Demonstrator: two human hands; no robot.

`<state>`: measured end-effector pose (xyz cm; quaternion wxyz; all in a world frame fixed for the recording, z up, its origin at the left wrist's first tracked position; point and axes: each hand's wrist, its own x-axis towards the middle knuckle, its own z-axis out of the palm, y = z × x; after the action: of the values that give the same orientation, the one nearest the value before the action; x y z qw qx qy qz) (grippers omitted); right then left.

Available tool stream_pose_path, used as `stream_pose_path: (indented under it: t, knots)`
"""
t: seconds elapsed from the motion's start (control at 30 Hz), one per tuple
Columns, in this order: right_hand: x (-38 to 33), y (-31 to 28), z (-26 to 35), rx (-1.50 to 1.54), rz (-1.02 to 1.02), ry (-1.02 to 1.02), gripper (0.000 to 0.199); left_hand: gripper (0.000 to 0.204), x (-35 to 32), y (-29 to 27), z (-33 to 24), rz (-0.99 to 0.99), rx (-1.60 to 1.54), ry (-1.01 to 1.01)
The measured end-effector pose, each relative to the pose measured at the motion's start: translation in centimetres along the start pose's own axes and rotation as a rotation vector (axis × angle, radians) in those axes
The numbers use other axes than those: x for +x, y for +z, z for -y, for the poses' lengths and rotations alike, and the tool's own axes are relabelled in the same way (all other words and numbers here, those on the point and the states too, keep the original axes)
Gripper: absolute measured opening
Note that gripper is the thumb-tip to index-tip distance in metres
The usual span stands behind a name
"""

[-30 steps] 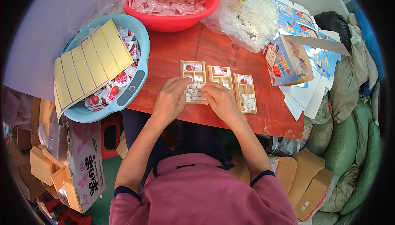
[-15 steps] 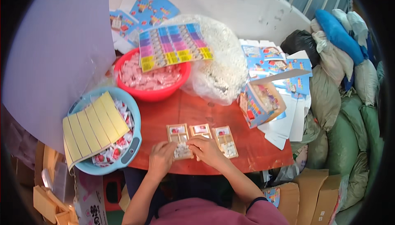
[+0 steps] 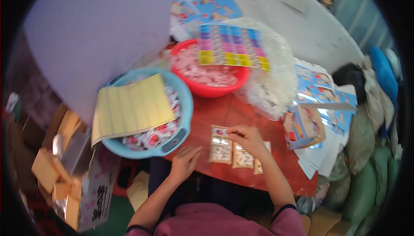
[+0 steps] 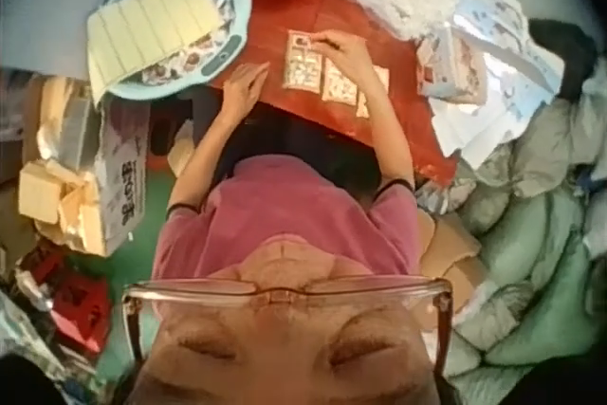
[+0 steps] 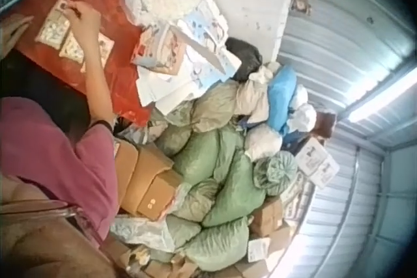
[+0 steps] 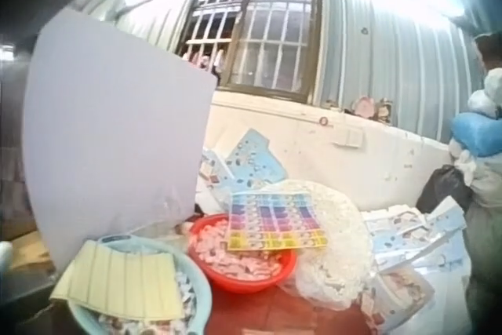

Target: Assembling and packaging small toy components into plastic trays and applying labels.

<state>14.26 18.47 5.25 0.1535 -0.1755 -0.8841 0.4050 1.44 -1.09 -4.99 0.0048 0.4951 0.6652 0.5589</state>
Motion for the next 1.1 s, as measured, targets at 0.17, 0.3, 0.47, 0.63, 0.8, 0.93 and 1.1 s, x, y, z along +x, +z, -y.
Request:
stream_pose_path:
  t: [0.17, 0.3, 0.47, 0.63, 0.8, 0.93, 1.1]
  knots:
    - [1.6, 2.1, 2.6, 0.160, 0.069, 0.029, 0.019, 0.017, -0.2, 0.7, 0.0, 0.007, 0.011, 0.020]
    - [4.4, 4.7, 6.8, 0.108, 0.116, -0.090, 0.022, 0.018, -1.0, 0.0, 0.7, -0.029, 0.068, 0.034]
    - [10.2, 8.5, 9.8, -0.039, 0.057, -0.187, 0.028, 0.018, -1.2, -0.3, 0.3, -0.012, -0.018, 0.055]
    - [17.8, 12.8, 7.6, -0.516, -0.016, -0.074, 0.041, 0.019, -2.2, -1.0, -0.8, 0.032, -0.149, -0.011]
    - [19.2, 14.2, 8.9, -0.514, -0.001, 0.079, 0.048, 0.024, -4.1, -4.7, -4.2, 0.085, -0.072, 0.175]
    - [20.1, 13.7, 6.6, -0.321, -0.107, -0.014, 0.054, 0.026, -3.2, -8.1, -5.0, -0.056, 0.132, 0.323]
    - [21.5, 11.9, 9.0, -0.157, -0.029, -0.241, 0.056, 0.041, -0.1, -12.2, -5.7, -0.322, 0.706, 0.357]
